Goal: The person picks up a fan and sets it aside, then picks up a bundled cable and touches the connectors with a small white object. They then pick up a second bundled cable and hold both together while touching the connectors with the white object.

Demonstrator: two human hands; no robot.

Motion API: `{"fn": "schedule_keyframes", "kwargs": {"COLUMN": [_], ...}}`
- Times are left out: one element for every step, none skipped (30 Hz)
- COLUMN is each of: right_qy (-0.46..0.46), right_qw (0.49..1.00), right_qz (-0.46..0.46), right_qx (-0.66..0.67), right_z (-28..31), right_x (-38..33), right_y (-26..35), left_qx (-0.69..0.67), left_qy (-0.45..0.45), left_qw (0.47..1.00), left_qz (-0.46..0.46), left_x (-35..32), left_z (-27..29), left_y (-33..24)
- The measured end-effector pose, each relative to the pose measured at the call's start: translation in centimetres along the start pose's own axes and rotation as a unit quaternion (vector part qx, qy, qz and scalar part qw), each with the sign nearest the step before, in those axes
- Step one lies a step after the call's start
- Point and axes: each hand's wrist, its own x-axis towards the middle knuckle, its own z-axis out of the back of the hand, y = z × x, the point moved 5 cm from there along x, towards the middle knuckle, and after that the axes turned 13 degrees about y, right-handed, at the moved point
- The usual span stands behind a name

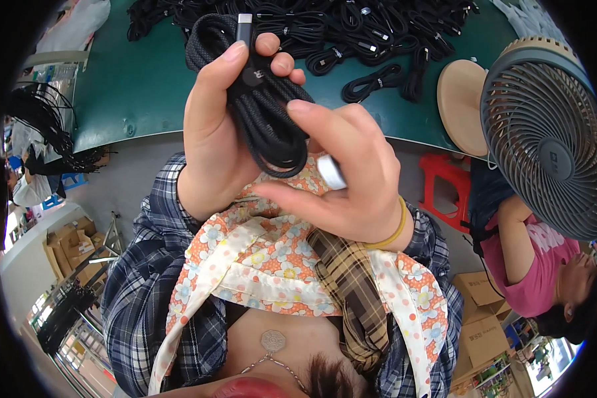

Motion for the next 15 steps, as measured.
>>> {"fn": "schedule_keyframes", "kwargs": {"right_qy": [-0.002, -0.002, -0.002, -0.025, -0.048, -0.071, -0.073, -0.084, -0.094, -0.102, -0.102, -0.099, -0.095, -0.091, -0.091], "right_qw": [0.997, 0.987, 0.987, 0.993, 0.996, 0.997, 0.997, 0.989, 0.960, 0.911, 0.912, 0.909, 0.906, 0.903, 0.903], "right_qz": [0.025, 0.052, 0.052, 0.035, 0.017, 0.000, -0.001, -0.058, -0.114, -0.167, -0.167, -0.162, -0.158, -0.153, -0.153], "right_qx": [-0.075, -0.150, -0.150, -0.109, -0.067, -0.025, -0.027, 0.106, 0.236, 0.362, 0.362, 0.372, 0.382, 0.392, 0.392], "right_z": [0.0, -0.2, -0.1, 0.2, 0.5, 0.9, 1.1, 1.3, 1.3, 0.9, 0.9, 0.8, 0.7, 0.6, 0.8], "right_x": [0.2, 0.2, 0.1, -0.3, -0.6, -0.9, -1.1, -1.4, -1.9, -2.2, -2.2, -2.1, -2.1, -2.1, -2.1], "right_y": [0.2, 0.5, 0.4, -0.1, -0.6, -1.0, -0.8, -1.4, -1.9, -2.4, -2.4, -2.3, -2.3, -2.2, -2.3], "left_qx": [0.000, 0.024, 0.047, 0.071, 0.071, 0.044, 0.017, -0.011, -0.012, -0.007, -0.002, 0.003, 0.003, 0.002, 0.003], "left_qy": [-0.001, 0.000, 0.000, 0.001, 0.001, 0.013, 0.027, 0.041, 0.042, 0.061, 0.080, 0.099, 0.099, 0.100, 0.102], "left_qw": [1.000, 1.000, 0.999, 0.997, 0.997, 0.999, 0.999, 0.998, 0.998, 0.997, 0.996, 0.995, 0.995, 0.995, 0.994], "left_qz": [0.001, 0.001, 0.002, 0.003, 0.003, -0.017, -0.035, -0.053, -0.052, -0.041, -0.030, -0.019, -0.018, -0.022, -0.026], "left_x": [0.0, -0.1, -0.1, -0.1, -0.1, -0.1, -0.1, -0.1, -0.1, -0.2, -0.3, -0.3, -0.3, -0.3, -0.2], "left_z": [0.0, 0.0, -0.1, -0.1, -0.3, -0.8, -1.3, -1.6, -1.4, -1.3, -1.2, -1.3, -1.3, -1.3, -1.3], "left_y": [0.1, 0.2, 0.2, 0.2, 0.2, 0.1, -0.1, -0.2, -0.3, -0.3, -0.4, -0.4, -0.3, -0.4, -0.5]}}
